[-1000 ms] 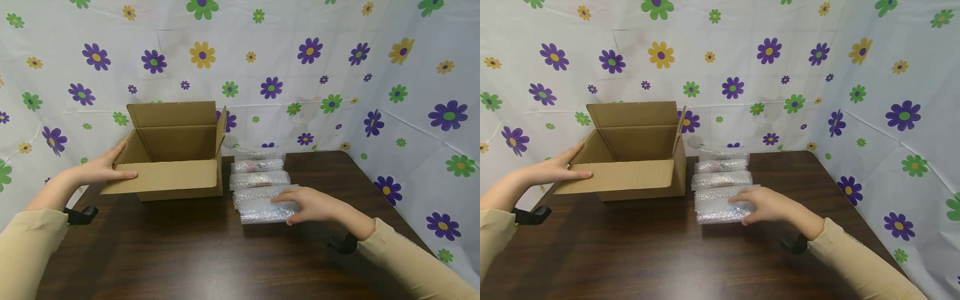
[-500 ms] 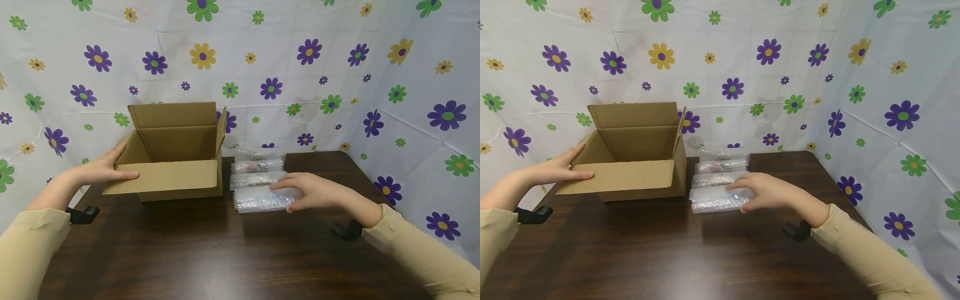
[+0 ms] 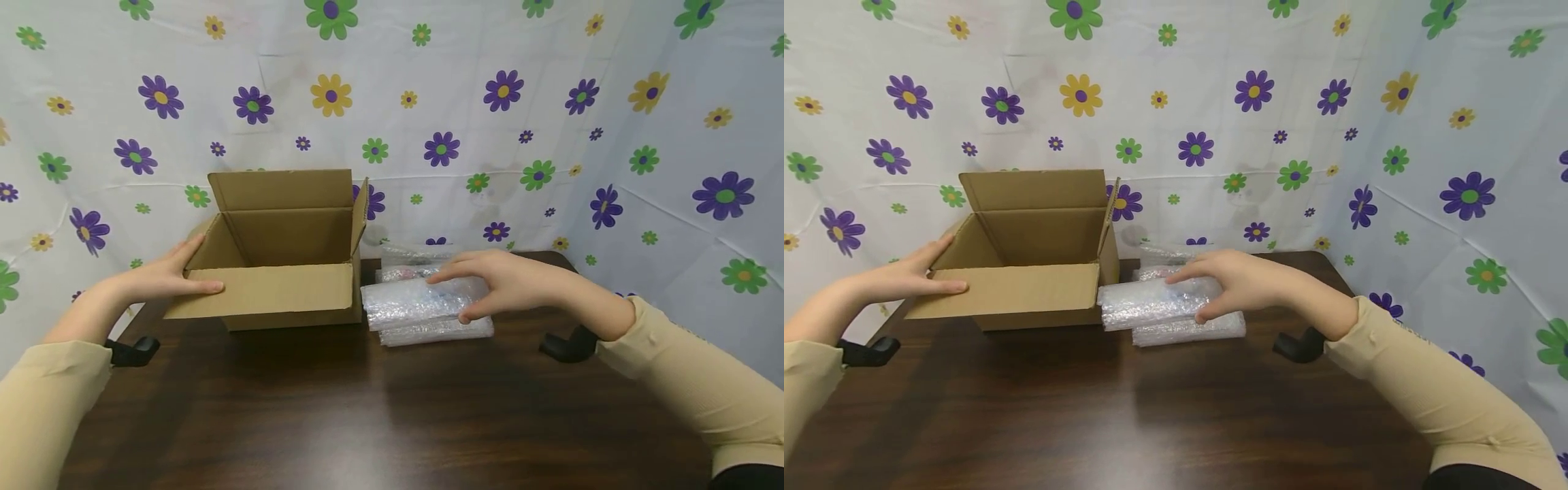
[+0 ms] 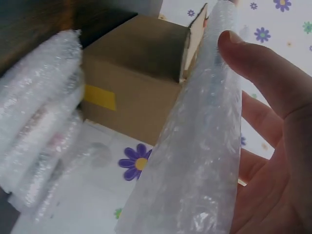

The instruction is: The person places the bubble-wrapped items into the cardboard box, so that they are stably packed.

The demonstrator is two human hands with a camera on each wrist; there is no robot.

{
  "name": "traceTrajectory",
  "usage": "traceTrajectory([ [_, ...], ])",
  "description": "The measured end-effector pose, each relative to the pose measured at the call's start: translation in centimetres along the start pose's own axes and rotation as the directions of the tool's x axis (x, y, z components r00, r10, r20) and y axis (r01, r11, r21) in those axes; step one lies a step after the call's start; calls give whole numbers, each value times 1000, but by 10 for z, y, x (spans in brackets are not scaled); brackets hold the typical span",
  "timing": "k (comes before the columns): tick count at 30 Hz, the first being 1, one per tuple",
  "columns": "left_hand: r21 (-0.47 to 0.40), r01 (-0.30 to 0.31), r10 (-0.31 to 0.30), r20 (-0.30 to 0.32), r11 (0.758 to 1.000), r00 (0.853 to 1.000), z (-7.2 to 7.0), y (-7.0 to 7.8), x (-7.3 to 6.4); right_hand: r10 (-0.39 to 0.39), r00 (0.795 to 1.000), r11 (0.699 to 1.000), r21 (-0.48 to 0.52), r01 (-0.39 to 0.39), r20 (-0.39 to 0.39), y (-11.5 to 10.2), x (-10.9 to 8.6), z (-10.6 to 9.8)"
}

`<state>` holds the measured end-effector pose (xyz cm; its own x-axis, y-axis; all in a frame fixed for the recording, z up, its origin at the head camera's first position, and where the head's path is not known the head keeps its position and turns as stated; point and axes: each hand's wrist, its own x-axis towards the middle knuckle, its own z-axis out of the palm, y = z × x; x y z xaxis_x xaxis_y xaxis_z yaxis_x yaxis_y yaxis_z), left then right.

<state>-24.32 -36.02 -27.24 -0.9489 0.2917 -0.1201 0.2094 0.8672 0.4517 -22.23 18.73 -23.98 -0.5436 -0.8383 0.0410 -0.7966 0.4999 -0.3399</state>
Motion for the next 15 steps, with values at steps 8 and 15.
traceTrajectory([
  [8,-6,-5,5,-8,1000,1000,1,3,-2,-37,999,999,-10,37,-7,-19,16,-26],
  [15,-4,-16,15,-34,1000,999,2,1,-2,-102,995,995,19,103,-12,-34,37,-46],
])
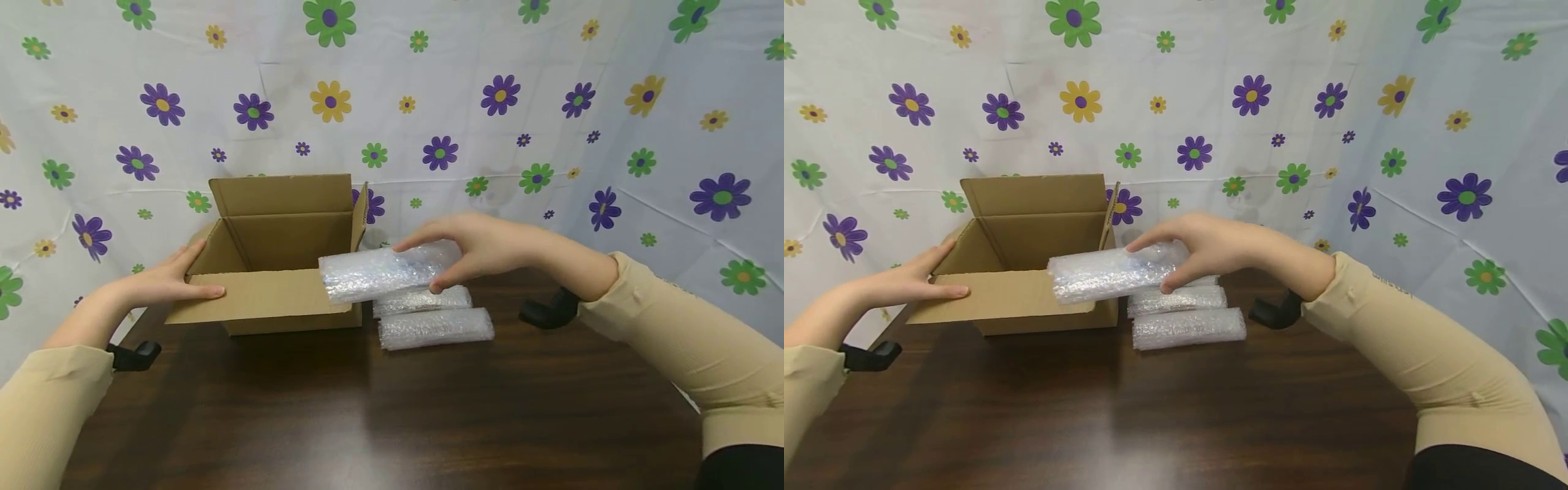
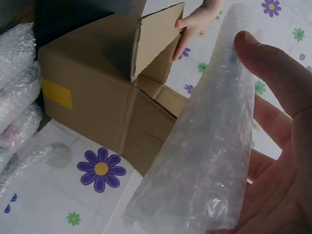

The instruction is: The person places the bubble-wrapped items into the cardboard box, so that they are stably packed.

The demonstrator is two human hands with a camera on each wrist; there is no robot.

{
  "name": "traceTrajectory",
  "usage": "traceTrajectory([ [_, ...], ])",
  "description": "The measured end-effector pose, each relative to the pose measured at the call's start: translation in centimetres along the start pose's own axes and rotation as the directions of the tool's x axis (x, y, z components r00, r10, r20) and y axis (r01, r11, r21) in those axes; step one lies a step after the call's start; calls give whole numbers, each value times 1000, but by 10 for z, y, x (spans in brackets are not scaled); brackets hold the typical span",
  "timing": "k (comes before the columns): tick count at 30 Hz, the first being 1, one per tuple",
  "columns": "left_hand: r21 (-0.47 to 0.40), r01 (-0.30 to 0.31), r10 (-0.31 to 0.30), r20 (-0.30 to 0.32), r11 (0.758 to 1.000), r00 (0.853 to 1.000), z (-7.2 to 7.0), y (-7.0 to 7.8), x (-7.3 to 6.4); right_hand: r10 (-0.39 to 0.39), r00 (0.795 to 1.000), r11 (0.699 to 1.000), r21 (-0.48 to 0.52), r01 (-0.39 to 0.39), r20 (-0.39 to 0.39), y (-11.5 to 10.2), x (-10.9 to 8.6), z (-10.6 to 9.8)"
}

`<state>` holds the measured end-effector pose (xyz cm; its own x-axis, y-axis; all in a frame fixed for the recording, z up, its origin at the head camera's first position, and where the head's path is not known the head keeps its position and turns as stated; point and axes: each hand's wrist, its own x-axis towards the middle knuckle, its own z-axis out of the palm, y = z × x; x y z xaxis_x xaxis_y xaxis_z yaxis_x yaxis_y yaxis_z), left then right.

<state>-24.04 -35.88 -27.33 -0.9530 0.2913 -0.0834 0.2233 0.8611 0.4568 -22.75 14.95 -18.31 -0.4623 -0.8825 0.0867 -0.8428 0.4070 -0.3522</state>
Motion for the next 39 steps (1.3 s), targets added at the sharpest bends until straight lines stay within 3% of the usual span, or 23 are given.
traceTrajectory([
  [5,8,12,-12,11,1000,1000,-1,-3,-1,-28,1000,1000,13,28,-13,-4,24,-6],
  [18,10,27,-27,21,1000,999,-1,-6,-6,-3,999,999,42,5,-42,-15,79,-14],
  [30,-18,3,-3,-6,1000,1000,2,-6,1,32,999,997,72,-29,-37,-15,140,-3],
  [39,29,20,-21,45,999,999,0,2,-2,47,999,996,79,-46,-12,-20,176,0],
])
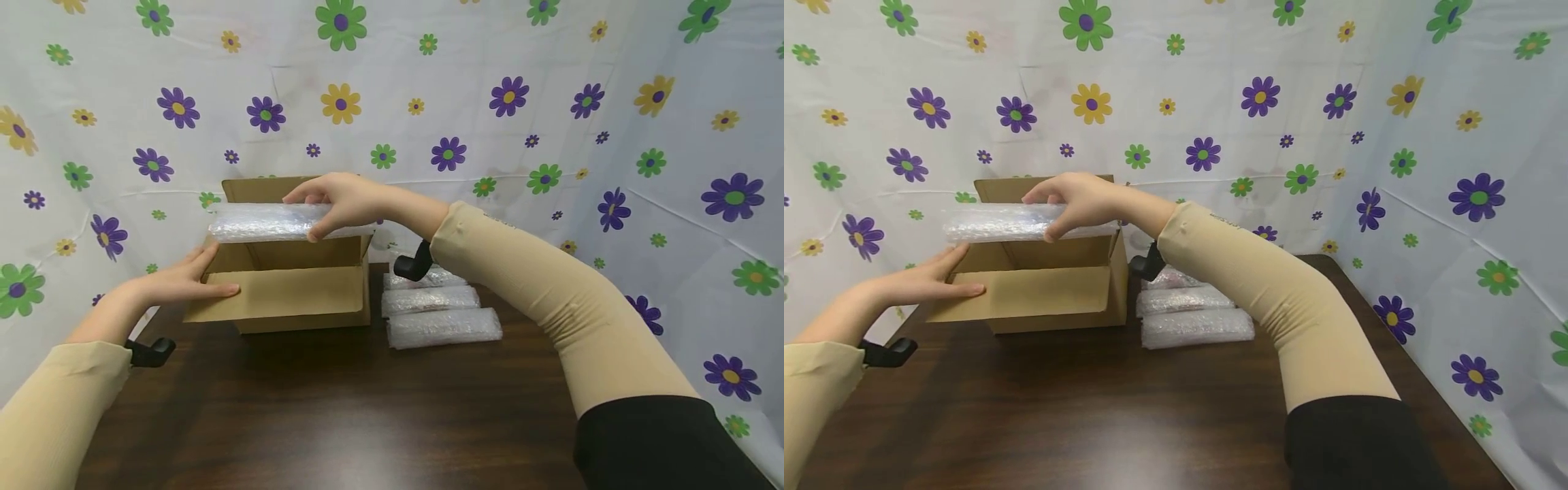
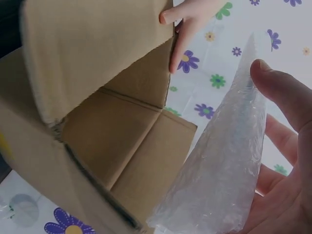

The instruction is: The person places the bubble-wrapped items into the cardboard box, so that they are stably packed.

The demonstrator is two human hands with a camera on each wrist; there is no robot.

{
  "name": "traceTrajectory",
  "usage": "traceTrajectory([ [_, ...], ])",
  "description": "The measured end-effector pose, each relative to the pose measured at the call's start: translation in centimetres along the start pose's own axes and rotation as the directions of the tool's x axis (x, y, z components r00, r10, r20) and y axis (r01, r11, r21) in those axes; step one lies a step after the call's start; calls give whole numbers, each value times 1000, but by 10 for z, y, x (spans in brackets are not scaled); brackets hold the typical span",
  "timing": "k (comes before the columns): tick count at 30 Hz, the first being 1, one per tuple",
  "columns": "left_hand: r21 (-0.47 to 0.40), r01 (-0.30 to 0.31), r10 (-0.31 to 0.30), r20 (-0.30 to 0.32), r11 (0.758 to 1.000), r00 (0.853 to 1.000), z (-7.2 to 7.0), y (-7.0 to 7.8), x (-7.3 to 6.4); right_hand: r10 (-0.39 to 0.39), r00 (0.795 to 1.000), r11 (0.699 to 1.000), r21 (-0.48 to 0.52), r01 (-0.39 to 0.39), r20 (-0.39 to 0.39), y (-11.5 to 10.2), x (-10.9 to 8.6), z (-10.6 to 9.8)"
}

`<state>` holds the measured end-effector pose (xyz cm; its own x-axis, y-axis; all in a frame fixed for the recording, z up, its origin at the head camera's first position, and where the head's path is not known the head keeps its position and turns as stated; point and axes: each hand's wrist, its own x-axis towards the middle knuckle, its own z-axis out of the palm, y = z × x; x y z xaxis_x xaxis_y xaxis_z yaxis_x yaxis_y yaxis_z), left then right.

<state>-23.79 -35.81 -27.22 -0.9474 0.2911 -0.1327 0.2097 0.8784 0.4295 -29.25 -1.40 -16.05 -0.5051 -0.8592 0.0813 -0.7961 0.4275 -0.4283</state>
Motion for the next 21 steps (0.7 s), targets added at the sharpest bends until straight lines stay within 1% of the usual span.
traceTrajectory([
  [6,-9,-14,14,12,1000,1000,0,-1,0,31,999,999,-30,-30,14,-5,17,1],
  [12,-41,-37,37,-1,998,999,0,-6,1,41,999,998,-55,-39,34,-6,31,7],
  [16,-78,-52,51,-18,996,999,1,-8,2,62,996,998,-30,-61,57,-3,38,10],
  [19,-116,-92,88,-38,989,995,1,-8,2,81,993,997,-2,-81,81,0,44,14],
  [21,-130,-107,102,-47,986,994,1,-8,2,91,991,996,8,-92,94,2,46,17],
])
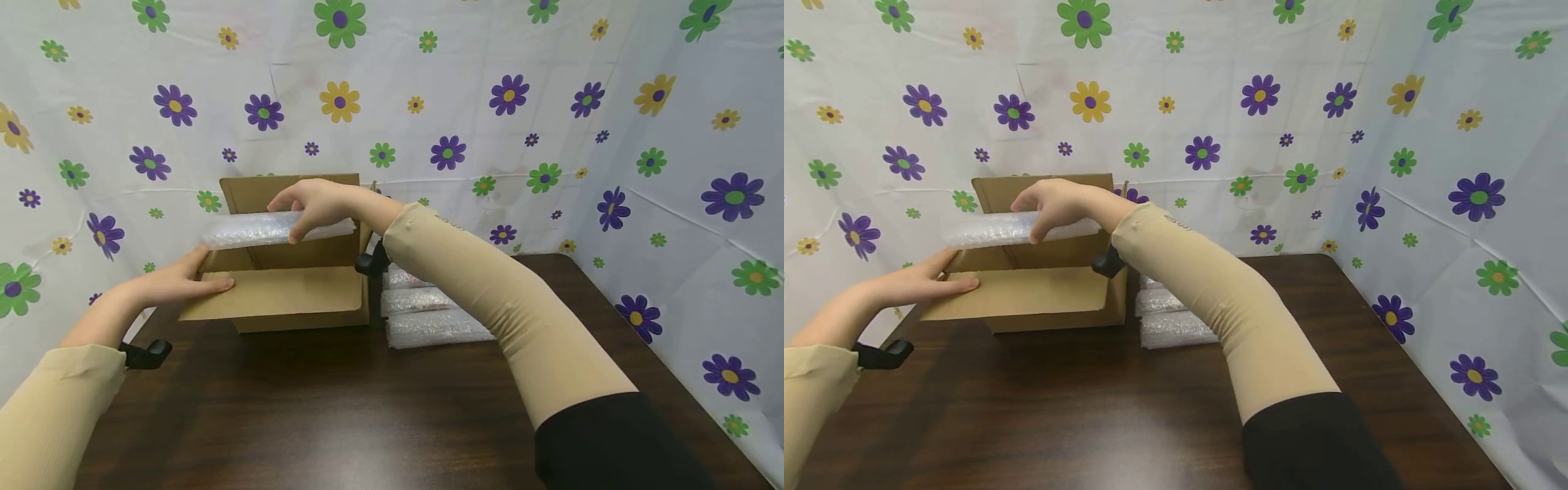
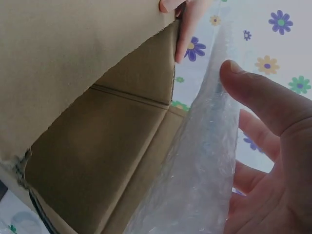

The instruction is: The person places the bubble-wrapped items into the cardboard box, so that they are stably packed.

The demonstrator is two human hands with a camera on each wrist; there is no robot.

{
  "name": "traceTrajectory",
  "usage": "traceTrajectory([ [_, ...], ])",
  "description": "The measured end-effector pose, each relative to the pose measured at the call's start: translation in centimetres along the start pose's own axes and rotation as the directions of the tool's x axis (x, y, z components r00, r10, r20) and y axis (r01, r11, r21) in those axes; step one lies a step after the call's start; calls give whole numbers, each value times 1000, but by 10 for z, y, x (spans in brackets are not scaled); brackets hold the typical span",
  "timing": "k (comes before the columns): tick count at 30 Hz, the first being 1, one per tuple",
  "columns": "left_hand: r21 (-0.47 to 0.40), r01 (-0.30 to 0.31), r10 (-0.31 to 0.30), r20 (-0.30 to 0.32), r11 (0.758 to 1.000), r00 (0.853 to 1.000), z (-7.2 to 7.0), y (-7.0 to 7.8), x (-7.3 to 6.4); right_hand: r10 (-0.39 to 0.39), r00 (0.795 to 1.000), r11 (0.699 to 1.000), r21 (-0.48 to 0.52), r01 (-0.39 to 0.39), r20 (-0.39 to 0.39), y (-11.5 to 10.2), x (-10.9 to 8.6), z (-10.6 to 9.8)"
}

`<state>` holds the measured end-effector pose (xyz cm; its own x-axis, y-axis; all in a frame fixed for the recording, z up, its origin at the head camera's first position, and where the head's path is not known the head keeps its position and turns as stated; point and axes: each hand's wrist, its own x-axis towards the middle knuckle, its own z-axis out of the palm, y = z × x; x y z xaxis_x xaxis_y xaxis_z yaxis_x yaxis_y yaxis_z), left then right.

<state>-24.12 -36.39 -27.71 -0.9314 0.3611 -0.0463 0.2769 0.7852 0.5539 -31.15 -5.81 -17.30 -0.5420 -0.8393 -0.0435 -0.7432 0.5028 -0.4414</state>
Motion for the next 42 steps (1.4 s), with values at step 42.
traceTrajectory([
  [42,96,98,-100,22,991,995,-1,0,4,130,985,991,-1,-131,109,25,37,43],
])
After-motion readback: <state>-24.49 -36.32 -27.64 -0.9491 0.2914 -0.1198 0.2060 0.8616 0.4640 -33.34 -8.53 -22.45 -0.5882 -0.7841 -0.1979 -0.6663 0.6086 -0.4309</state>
